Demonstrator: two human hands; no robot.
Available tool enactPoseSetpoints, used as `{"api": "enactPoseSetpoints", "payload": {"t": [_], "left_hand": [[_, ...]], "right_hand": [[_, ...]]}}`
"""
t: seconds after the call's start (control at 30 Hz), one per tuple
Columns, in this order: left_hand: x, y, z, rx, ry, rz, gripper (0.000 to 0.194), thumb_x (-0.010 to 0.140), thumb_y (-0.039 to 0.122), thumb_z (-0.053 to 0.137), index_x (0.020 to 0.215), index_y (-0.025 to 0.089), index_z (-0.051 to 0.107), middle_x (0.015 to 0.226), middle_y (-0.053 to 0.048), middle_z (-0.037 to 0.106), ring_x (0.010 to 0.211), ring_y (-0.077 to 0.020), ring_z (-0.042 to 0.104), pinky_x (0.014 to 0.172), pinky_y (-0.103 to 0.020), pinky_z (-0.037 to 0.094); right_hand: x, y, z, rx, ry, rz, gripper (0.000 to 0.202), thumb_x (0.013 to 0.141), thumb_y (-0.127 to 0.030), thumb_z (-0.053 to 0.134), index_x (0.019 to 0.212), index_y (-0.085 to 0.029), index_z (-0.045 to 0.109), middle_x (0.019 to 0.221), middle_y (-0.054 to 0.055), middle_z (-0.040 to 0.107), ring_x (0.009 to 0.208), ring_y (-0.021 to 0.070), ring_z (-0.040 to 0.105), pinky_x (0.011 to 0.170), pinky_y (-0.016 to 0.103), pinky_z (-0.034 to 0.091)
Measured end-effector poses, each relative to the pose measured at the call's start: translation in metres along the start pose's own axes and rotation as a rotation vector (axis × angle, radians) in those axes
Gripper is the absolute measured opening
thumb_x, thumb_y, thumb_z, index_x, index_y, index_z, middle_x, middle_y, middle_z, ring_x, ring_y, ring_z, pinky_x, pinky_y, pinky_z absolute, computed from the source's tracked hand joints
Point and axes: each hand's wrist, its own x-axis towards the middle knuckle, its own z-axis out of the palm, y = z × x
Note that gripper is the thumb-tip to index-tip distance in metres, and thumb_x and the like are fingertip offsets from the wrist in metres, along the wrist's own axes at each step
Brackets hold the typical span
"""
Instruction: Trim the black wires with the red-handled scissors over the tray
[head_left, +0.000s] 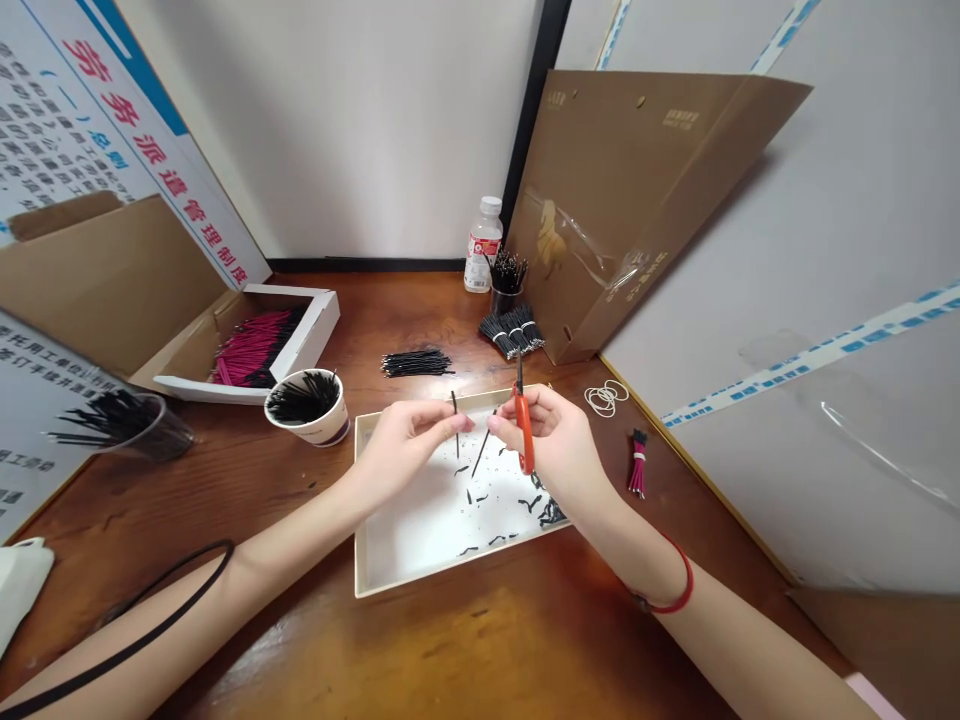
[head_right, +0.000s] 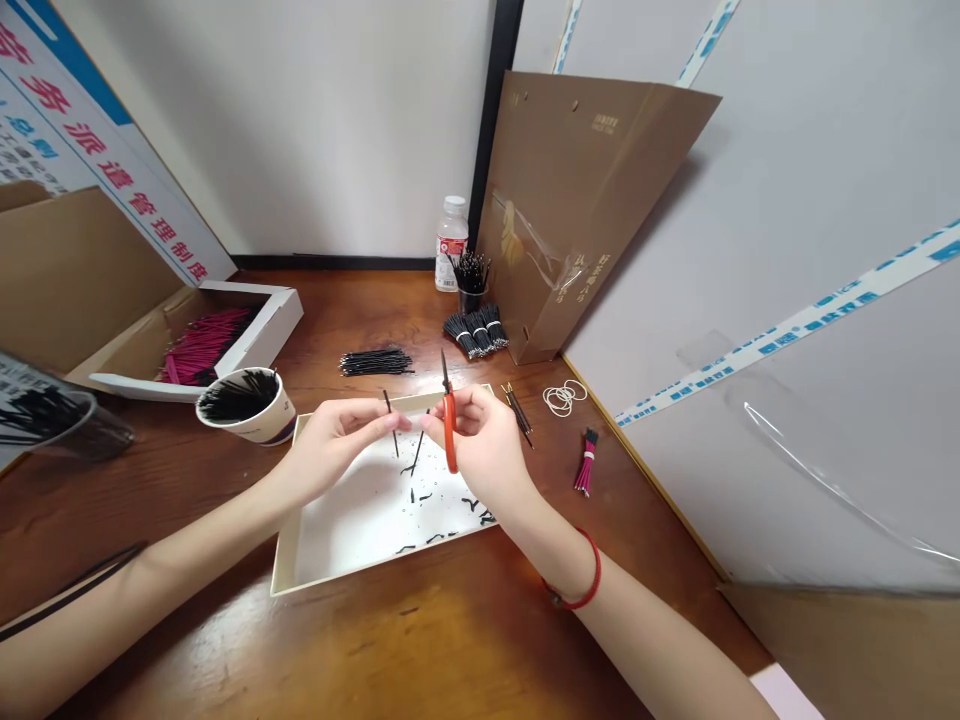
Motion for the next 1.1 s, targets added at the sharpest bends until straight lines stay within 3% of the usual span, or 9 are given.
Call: {"api": "enactPoseSetpoints", "payload": {"t": [0.13,0.27,0.43,0.7,0.8,0.93,1.03,1.1], "left_hand": [[-0.002,-0.002,0.003,-0.111,0.022,0.093,0.016,0.094,0.028,0.046,0.088,0.017,0.056,0.081,-0.003,0.061,0.078,-0.0151,0.059,0.075,-0.031,0.048],[-0.005,0.004,0.004,0.004,0.002,0.120,0.013,0.092,0.030,0.052,0.089,0.018,0.055,0.078,0.000,0.053,0.070,-0.0124,0.047,0.064,-0.027,0.041],[-0.004,0.010,0.004,0.094,0.061,0.104,0.018,0.078,0.028,0.074,0.073,0.017,0.062,0.068,0.002,0.061,0.061,-0.0101,0.042,0.058,-0.025,0.034],[-0.004,0.007,0.004,0.010,0.017,0.068,0.021,0.069,0.027,0.084,0.071,0.015,0.067,0.063,0.002,0.066,0.057,-0.0080,0.046,0.054,-0.022,0.037],[-0.005,0.007,0.004,0.013,0.020,0.088,0.016,0.070,0.024,0.083,0.076,0.016,0.071,0.065,0.001,0.069,0.056,-0.0082,0.049,0.053,-0.023,0.038],[-0.005,0.005,0.004,0.101,0.139,0.221,0.005,0.073,0.018,0.080,0.074,0.018,0.075,0.072,-0.001,0.074,0.063,-0.0115,0.058,0.059,-0.026,0.043],[-0.006,0.004,0.004,0.152,0.254,0.308,0.005,0.075,0.016,0.078,0.077,0.020,0.076,0.076,-0.002,0.076,0.070,-0.0147,0.063,0.065,-0.029,0.048],[-0.007,0.004,0.004,0.187,0.313,0.345,0.007,0.076,0.014,0.078,0.078,0.021,0.076,0.078,-0.002,0.076,0.072,-0.0151,0.063,0.069,-0.031,0.049]], "right_hand": [[-0.003,0.003,-0.003,0.030,-0.038,0.083,0.035,0.058,-0.031,0.085,0.074,-0.018,0.057,0.076,0.000,0.061,0.057,0.0102,0.057,0.048,0.025,0.049],[-0.003,0.006,-0.002,0.063,-0.084,0.092,0.032,0.059,-0.025,0.085,0.075,-0.018,0.059,0.076,-0.002,0.062,0.057,0.0085,0.057,0.046,0.022,0.047],[-0.004,0.006,0.001,0.104,-0.109,0.073,0.034,0.057,-0.027,0.088,0.073,-0.018,0.059,0.070,-0.003,0.061,0.058,0.0087,0.056,0.052,0.023,0.050],[-0.011,0.007,0.001,0.072,-0.104,0.104,0.033,0.060,-0.031,0.087,0.074,-0.019,0.059,0.071,-0.002,0.061,0.055,0.0080,0.053,0.048,0.022,0.047],[-0.015,0.006,-0.005,0.021,-0.142,0.090,0.031,0.067,-0.037,0.083,0.076,-0.019,0.058,0.074,0.000,0.063,0.058,0.0098,0.056,0.048,0.023,0.048],[-0.023,0.007,-0.021,-0.242,-0.191,-0.144,0.016,0.084,-0.033,0.066,0.083,-0.021,0.056,0.079,0.003,0.065,0.069,0.0140,0.061,0.058,0.027,0.051],[-0.028,0.011,-0.030,-0.557,-0.144,-0.420,0.007,0.083,-0.020,0.063,0.087,-0.022,0.057,0.072,0.000,0.062,0.062,0.0123,0.055,0.057,0.026,0.048],[-0.029,0.016,-0.032,-0.640,-0.088,-0.522,0.009,0.082,-0.015,0.062,0.087,-0.022,0.059,0.067,-0.002,0.062,0.055,0.0106,0.052,0.053,0.025,0.046]]}}
